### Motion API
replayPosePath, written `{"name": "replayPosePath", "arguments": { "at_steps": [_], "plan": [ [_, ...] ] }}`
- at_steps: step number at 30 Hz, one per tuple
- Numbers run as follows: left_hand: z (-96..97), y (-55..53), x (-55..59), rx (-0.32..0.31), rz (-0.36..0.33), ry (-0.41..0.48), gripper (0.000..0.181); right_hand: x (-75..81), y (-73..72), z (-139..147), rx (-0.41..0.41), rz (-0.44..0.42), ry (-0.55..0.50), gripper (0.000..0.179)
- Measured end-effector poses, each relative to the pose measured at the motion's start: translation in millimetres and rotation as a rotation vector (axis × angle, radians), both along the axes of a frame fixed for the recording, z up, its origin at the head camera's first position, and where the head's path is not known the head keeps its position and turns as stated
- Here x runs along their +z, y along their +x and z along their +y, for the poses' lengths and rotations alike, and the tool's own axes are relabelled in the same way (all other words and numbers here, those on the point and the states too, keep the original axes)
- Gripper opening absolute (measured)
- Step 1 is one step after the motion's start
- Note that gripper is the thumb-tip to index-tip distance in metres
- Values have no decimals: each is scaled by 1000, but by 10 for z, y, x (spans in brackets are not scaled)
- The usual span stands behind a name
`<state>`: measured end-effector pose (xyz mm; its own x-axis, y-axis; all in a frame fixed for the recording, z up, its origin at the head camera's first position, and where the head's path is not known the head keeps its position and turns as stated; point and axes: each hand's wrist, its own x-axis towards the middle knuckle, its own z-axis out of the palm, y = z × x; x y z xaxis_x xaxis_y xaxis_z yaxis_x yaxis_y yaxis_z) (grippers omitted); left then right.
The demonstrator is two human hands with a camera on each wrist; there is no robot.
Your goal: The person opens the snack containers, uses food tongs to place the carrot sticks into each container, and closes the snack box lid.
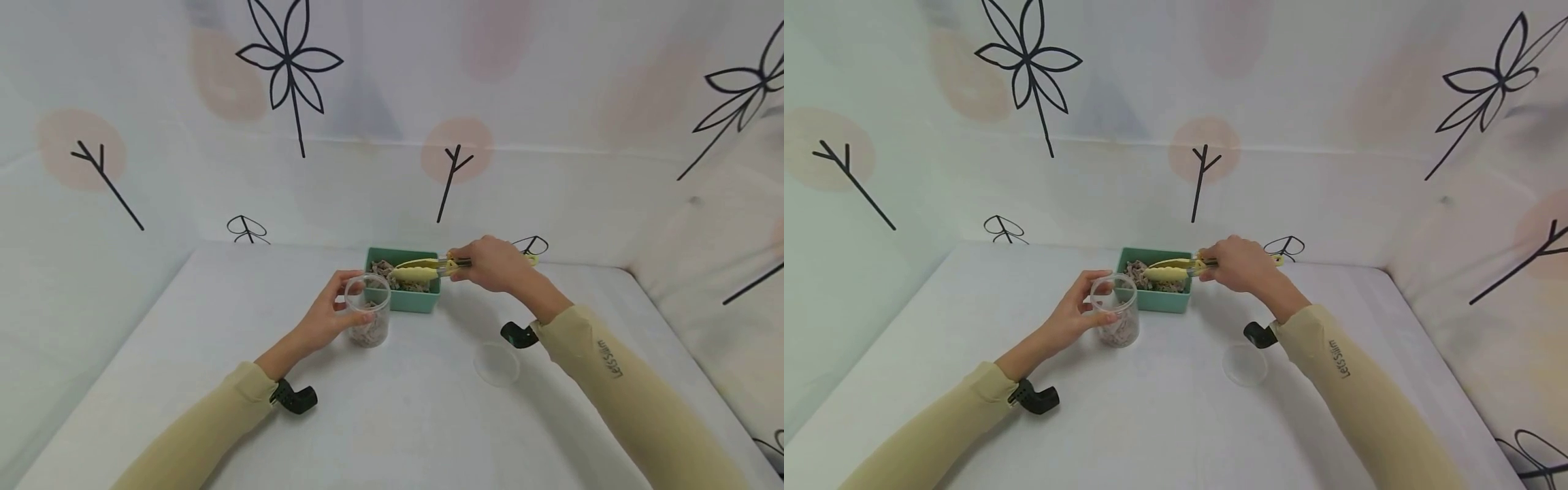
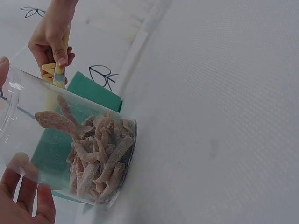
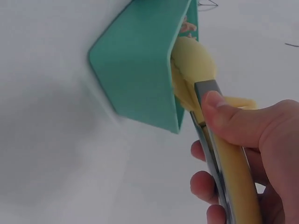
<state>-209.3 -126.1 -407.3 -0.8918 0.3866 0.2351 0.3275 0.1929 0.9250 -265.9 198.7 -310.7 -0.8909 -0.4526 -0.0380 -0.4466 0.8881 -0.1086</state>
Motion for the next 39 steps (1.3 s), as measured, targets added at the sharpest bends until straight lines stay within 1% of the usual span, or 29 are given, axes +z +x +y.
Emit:
{"name": "replayPosePath", "arguments": {
  "at_steps": [5, 10, 13, 16, 19, 23, 28, 32, 36, 39],
  "plan": [
    [6, -5, 3, -4, 5, -3, 69, 59, 20, 69, -33, -19, -47, 57],
    [5, 11, 18, 2, 11, -14, 69, 79, 18, 102, -48, -1, -88, 57],
    [4, 15, 20, 1, 16, -13, 70, 91, 23, 118, -41, 12, -112, 54],
    [2, 14, 18, 0, 14, -11, 70, 119, 29, 134, -30, 30, -135, 47],
    [-4, 12, 12, -1, 14, -14, 70, 177, 43, 139, -29, 37, -165, 42],
    [-9, 11, 12, -1, 14, -11, 70, 293, 83, 127, -34, 30, -197, 42],
    [-4, 8, 8, 2, 13, -10, 69, 447, 186, 110, -14, 33, -234, 44],
    [-1, 4, 5, 8, 7, -15, 69, 544, 314, 79, 3, 43, -275, 49],
    [2, 12, 20, 13, -3, -21, 70, 593, 457, 6, 8, 22, -309, 55],
    [0, 15, 16, 18, -7, -32, 70, 593, 542, -59, 31, 2, -304, 58]
  ]
}}
